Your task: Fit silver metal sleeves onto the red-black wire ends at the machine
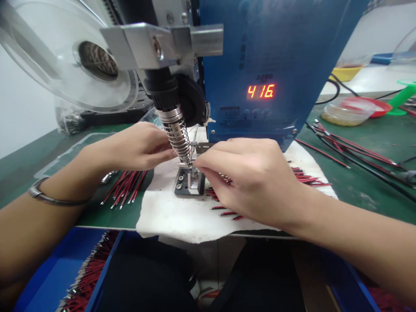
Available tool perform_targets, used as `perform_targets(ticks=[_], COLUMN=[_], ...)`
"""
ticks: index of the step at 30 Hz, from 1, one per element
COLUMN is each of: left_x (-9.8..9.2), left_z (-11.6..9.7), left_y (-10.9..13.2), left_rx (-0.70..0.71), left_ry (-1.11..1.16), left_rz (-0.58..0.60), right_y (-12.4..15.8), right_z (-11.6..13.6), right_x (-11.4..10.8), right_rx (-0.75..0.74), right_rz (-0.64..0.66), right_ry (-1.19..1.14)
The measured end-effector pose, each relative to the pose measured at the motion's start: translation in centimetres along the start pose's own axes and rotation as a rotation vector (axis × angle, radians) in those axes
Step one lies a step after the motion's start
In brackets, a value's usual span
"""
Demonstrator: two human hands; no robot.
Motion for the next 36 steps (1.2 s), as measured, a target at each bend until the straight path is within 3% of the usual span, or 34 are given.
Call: perform_targets(ticks=[20,36], left_x=[-0.31,-0.34], left_z=[-0.31,-0.41], left_y=[0.02,0.06], left_rx=[0.02,0.036], left_ry=[-0.008,-0.038], left_rz=[-0.013,-0.019], right_y=[0.25,0.02], right_z=[-0.28,0.54], right_x=[0.0,0.26], right_rx=[0.018,-0.092], right_rz=[0.024,0.045], right_ry=[-0.017,-0.06])
Point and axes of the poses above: each hand's wrist, its own y-axis away from the middle knuckle, its own x-axis out of the palm, z = x × y, the point moved 10 cm from there along -y, towards the middle knuckle, and after that the axes turned 4 degrees about z, right-handed, at the moved point
